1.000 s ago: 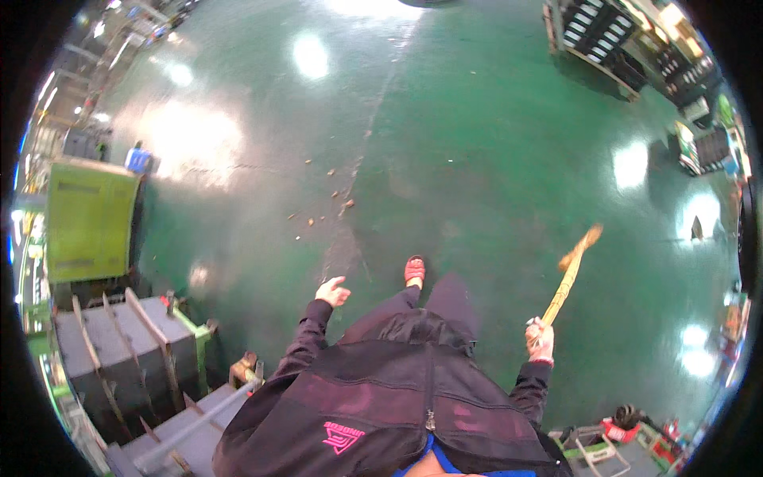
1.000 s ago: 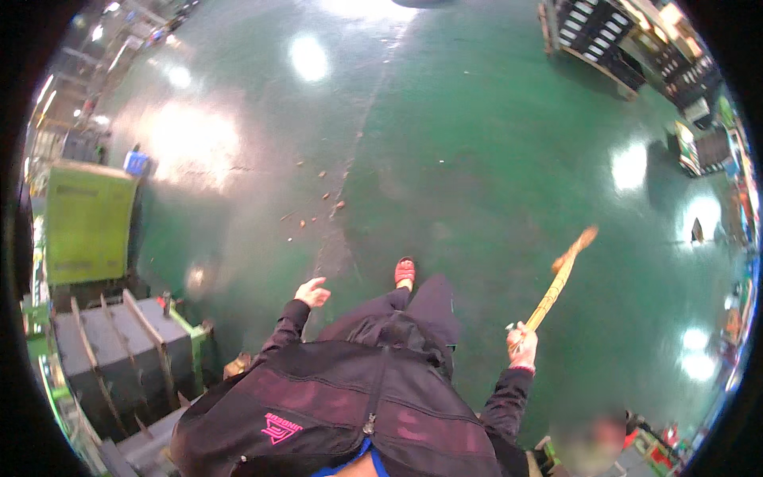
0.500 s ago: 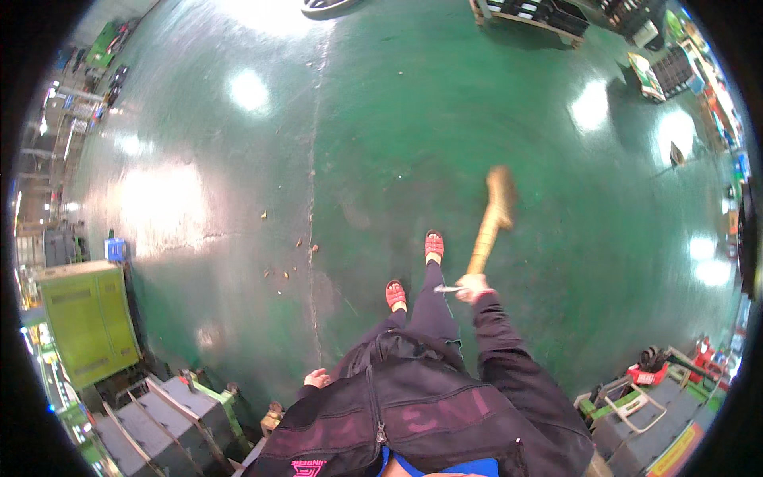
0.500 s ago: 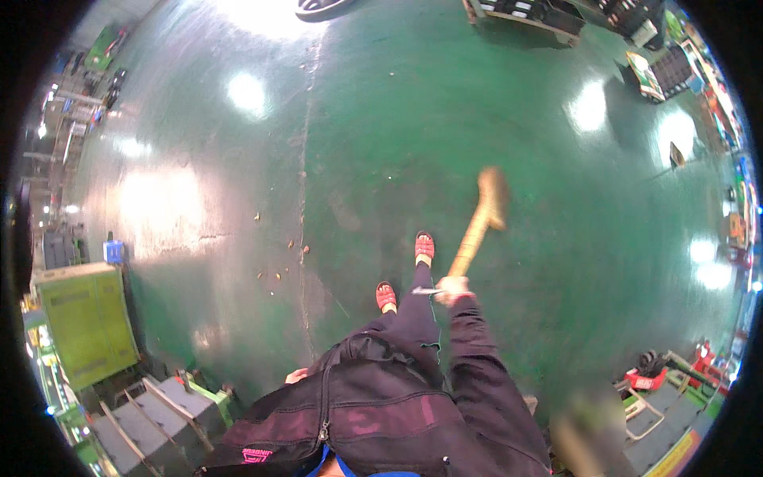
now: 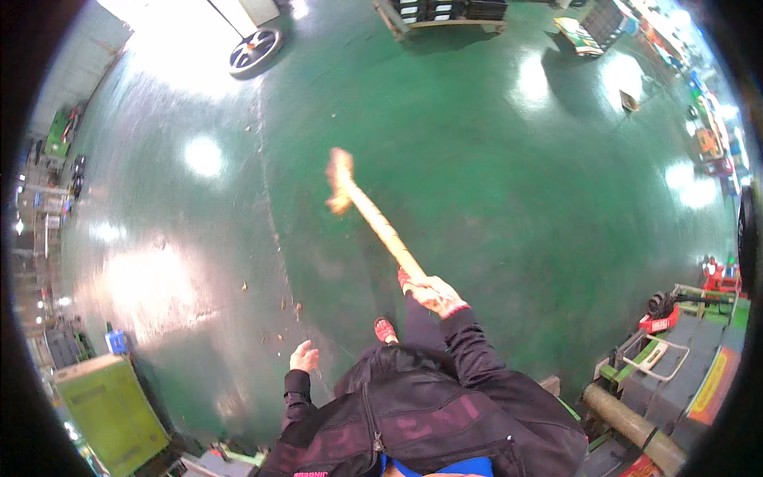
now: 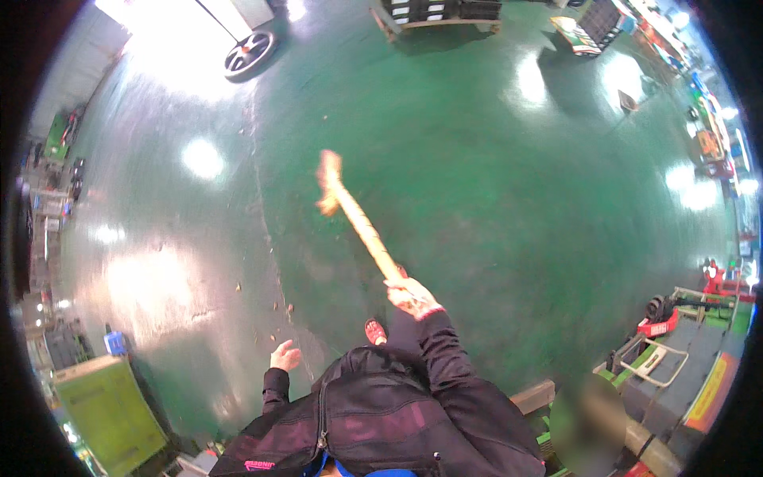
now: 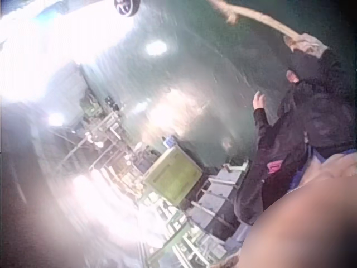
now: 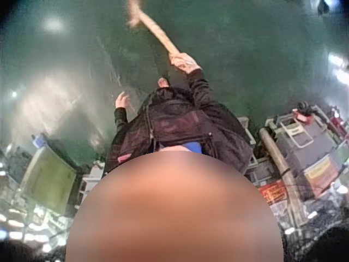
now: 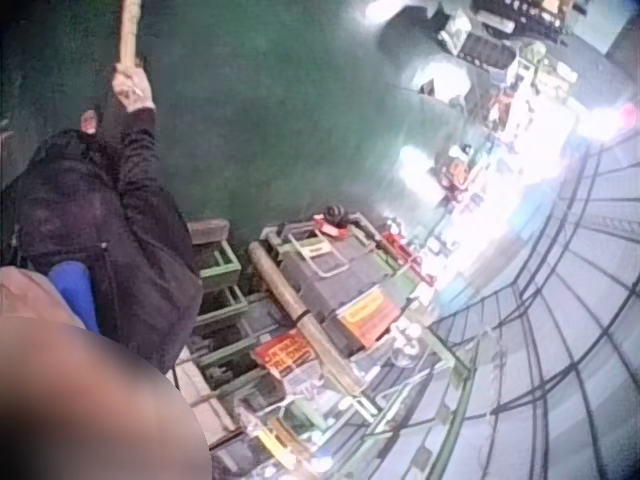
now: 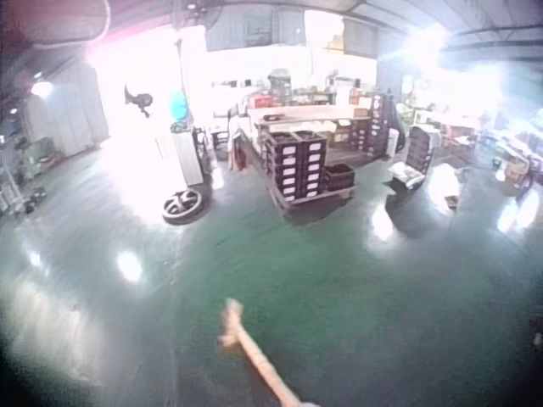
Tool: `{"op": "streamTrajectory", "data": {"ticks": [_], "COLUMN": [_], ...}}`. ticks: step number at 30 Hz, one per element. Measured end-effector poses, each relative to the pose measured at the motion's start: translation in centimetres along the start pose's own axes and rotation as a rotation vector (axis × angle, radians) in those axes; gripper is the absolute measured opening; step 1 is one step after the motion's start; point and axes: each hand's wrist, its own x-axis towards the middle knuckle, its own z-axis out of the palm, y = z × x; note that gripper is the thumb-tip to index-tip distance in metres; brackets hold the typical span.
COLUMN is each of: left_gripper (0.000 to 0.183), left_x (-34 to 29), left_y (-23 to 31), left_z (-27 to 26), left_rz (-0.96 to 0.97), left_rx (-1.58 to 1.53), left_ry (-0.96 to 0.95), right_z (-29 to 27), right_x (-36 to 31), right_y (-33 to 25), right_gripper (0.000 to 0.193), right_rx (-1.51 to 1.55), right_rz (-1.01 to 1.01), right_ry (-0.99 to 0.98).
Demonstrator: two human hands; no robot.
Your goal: The person sweeps a green factory floor using a long-handled broom, moving around stacked crates, machinery, and a fan. The person gathers debris into piles while navigating the workspace.
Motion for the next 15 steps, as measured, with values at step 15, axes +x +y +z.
{"op": "streamTrajectory", "data": {"ticks": [15], "left_gripper": [0.045], "left_x": [2.8], "left_y": [-1.3], "left_z": [0.3], "left_rz": [-0.304], "left_rx": [-0.089], "left_ry": [-0.152], "right_z": [-17.6], "right_x": [-18.2], "right_y": [-22.9], "right_gripper": [0.01], "right_rx": [0.392], "right_rz": [-0.804], "right_ry": [0.447]}}
